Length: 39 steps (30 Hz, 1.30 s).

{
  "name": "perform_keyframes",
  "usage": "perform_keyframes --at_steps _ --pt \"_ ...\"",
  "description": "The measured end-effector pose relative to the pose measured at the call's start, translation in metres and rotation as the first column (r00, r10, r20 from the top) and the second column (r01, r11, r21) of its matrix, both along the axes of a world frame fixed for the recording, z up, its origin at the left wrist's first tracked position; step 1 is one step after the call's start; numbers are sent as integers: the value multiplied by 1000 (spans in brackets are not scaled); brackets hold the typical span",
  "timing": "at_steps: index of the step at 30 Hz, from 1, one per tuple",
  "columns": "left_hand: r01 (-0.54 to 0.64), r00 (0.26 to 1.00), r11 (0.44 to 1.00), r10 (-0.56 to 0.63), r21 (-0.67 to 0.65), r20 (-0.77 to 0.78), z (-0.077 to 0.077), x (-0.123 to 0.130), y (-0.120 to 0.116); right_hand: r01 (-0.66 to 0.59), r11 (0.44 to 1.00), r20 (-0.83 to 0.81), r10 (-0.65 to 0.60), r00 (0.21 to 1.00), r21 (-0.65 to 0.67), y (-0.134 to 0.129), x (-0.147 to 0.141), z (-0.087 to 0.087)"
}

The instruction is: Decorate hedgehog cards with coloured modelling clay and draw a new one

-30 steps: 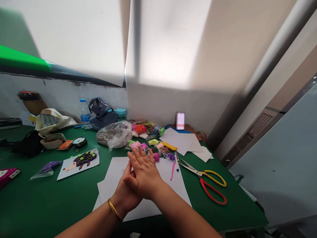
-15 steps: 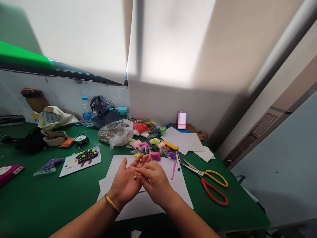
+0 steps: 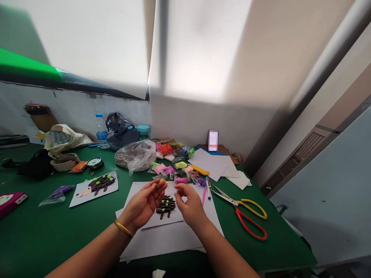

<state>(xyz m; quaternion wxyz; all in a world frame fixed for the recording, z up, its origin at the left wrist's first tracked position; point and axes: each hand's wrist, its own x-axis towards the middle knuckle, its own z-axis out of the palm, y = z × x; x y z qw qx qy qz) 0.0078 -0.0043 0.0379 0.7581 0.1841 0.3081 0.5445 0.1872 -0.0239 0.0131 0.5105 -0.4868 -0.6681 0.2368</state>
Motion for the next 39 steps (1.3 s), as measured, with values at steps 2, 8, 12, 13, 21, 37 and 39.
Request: perform_keyframes --at_steps 2,8,12,13,21,37,39 --pt "-21 996 997 27 69 -86 0 -13 10 50 998 -24 -51 998 -35 10 9 -9" --pt "-77 941 971 147 228 -306 -17 -39 29 92 981 -87 -108 990 -171 21 17 -33" --pt "-123 898 957 220 264 -381 -32 -40 33 40 981 -64 -53 997 -190 20 16 -38" --pt "-134 886 950 243 284 -395 -34 -40 34 35 981 -59 -47 997 -189 20 17 -40" --pt "-116 847 935 269 335 -458 -43 -41 37 64 989 -9 -65 998 -133 22 18 -48" --pt "-40 742 909 306 416 -596 -36 -37 31 51 993 90 -41 995 -105 20 18 -43" --pt "-27 727 901 316 434 -609 -38 -38 33 47 994 99 -37 994 -101 20 18 -44"
